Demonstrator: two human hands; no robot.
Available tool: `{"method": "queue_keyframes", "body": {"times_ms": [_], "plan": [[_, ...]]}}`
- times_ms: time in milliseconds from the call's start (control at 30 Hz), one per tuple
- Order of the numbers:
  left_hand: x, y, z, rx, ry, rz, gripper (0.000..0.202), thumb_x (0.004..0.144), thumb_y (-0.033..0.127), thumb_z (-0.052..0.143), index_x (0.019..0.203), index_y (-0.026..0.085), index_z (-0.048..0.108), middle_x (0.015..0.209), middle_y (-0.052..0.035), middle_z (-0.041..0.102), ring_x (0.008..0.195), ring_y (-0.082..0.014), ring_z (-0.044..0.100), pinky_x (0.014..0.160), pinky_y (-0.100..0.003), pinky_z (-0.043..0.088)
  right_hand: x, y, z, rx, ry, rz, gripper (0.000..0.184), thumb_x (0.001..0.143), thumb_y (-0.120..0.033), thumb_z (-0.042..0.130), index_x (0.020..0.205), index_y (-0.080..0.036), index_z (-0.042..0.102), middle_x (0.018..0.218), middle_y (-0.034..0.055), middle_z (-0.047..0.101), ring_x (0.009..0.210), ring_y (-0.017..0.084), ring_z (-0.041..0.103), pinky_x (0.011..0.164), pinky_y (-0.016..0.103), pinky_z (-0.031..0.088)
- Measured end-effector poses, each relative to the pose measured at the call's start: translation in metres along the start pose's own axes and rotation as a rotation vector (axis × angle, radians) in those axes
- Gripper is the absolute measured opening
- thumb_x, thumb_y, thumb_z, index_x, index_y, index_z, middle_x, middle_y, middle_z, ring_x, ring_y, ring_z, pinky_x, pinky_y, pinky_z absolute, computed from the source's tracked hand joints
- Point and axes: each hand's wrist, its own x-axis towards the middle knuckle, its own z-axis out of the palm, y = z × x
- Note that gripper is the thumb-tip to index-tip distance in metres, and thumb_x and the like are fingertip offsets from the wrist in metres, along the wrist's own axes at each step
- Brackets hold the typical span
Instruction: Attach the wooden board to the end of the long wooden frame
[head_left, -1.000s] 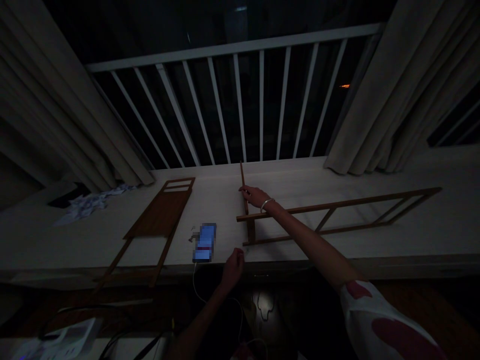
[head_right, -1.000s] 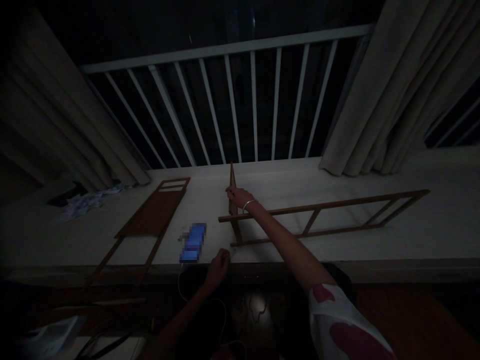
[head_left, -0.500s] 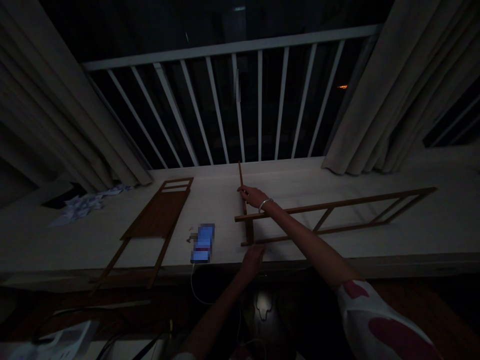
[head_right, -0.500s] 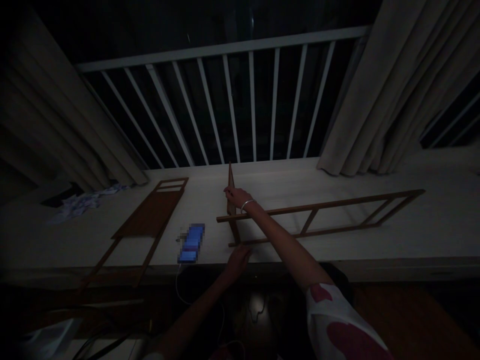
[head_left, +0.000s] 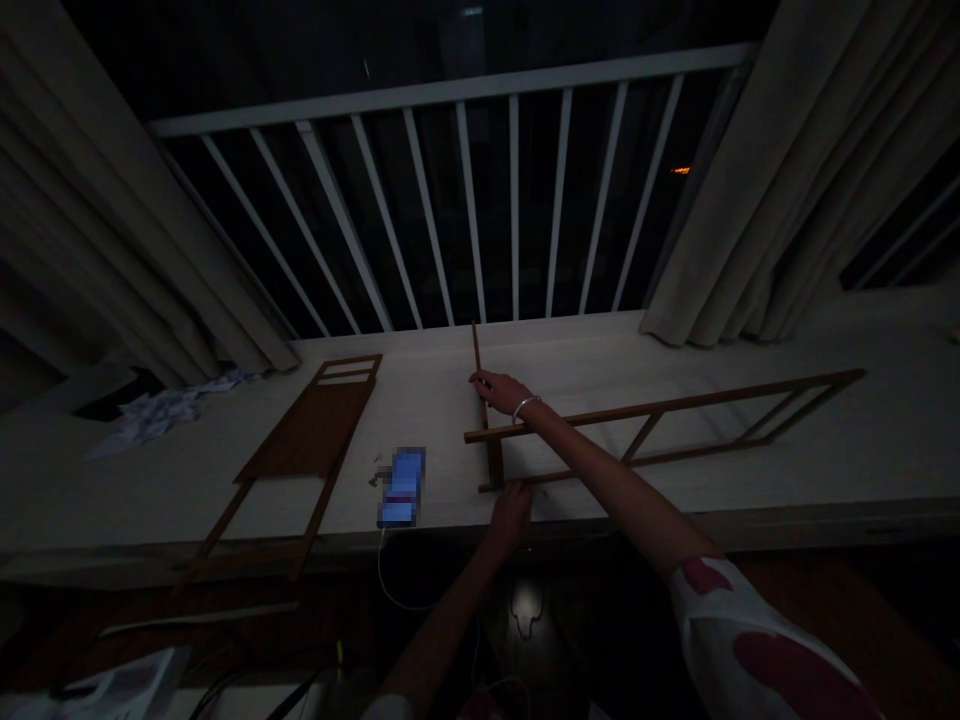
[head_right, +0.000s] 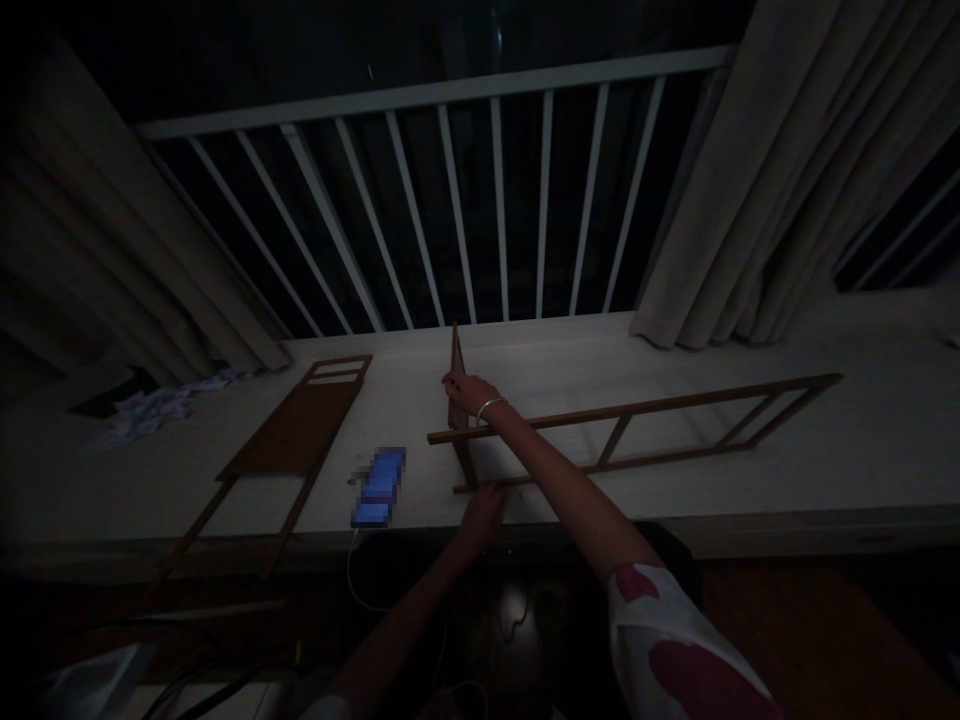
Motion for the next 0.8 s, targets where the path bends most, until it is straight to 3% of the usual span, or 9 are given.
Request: {"method": "queue_keyframes", "body": {"times_ms": [433,633,800], "plan": [[0.000,0.003,-0.010,-0.031,0.040,0.032,0.019,0.079,0.012,0.042,0.094,0.018,0.053,0.095,-0.0071,0.051,0.094,-0.0183,0.048,0.083,-0.037,0.042,-0.001,-0.001,0.000,-0.004,0.003,0.006,0.030,0.086,-0.036,0.036,0.111,-0.029,0.051,0.096,0.0004,0.063,0.082,0.014,0.058,0.073,0.024,0.041],[-0.018,0.024,-0.034,-0.039,0.089,0.106,0.022,0.081,0.016,0.040,0.099,0.019,0.053,0.094,-0.0080,0.053,0.091,-0.0187,0.050,0.079,-0.035,0.044,0.001,0.001,0.001,-0.011,0.015,-0.014,0.030,0.086,-0.037,0.035,0.109,-0.028,0.052,0.094,0.0006,0.064,0.083,0.015,0.059,0.073,0.025,0.041],[-0.022,0.038,-0.067,-0.036,0.229,0.129,0.020,0.082,0.022,0.040,0.095,0.020,0.054,0.094,-0.0106,0.055,0.092,-0.0212,0.051,0.079,-0.038,0.043,0.003,0.003,0.003,0.010,0.003,-0.014,0.030,0.085,-0.037,0.036,0.111,-0.029,0.051,0.091,-0.0001,0.064,0.079,0.014,0.059,0.072,0.024,0.041]]}}
